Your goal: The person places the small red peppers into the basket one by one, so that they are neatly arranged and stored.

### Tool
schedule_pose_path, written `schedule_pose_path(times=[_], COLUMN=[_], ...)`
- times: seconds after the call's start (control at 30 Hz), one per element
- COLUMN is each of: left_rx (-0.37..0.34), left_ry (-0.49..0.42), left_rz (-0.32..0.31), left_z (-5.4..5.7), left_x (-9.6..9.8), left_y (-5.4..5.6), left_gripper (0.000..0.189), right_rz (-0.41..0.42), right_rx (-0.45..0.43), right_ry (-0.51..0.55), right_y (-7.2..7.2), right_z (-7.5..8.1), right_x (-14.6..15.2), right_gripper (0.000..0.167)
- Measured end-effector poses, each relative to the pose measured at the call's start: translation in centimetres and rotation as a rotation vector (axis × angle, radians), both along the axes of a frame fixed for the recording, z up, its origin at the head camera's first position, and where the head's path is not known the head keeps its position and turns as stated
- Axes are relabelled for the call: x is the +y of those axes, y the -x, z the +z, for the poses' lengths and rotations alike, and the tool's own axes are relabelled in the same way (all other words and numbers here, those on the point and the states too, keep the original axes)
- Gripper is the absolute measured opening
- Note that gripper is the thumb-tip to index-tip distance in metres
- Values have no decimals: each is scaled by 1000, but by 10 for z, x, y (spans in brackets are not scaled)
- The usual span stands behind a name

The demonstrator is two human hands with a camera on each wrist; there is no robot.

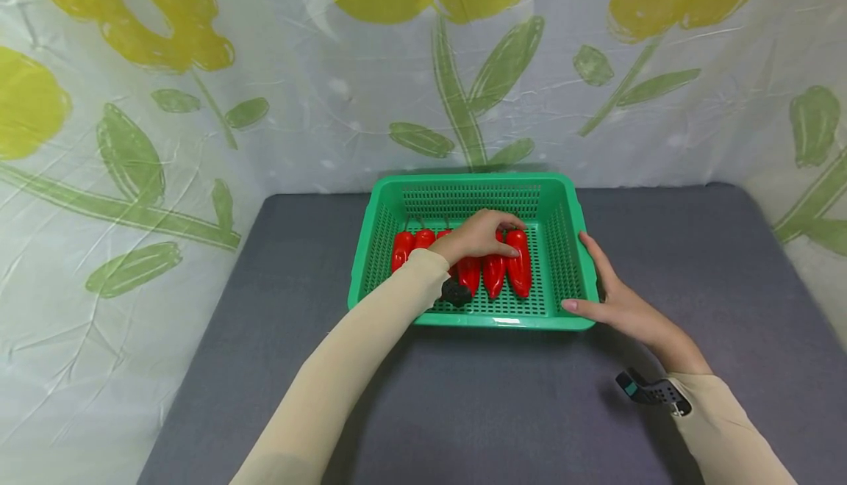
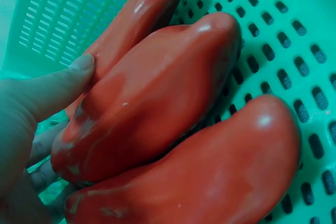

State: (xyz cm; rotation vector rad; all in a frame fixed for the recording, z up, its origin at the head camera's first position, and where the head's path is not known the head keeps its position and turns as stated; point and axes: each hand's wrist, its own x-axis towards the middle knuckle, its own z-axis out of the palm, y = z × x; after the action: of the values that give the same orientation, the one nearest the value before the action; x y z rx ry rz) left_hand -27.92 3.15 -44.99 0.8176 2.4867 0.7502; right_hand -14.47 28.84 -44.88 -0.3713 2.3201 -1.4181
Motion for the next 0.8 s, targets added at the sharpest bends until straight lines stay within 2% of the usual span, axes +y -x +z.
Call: schedule_pose_path(times=[0.4, 0.8], left_rx=[35, 48], left_ry=[46, 31], left_rz=[-3, 7], left_z=[0, 1], left_x=[1, 2], left_y=[1, 3], left_gripper=[55, 52], right_rz=[-4, -9], right_rx=[-9, -10], right_ry=[-6, -5], right_y=[0, 0], right_z=[0, 1], right_x=[-1, -1], right_gripper=[103, 103])
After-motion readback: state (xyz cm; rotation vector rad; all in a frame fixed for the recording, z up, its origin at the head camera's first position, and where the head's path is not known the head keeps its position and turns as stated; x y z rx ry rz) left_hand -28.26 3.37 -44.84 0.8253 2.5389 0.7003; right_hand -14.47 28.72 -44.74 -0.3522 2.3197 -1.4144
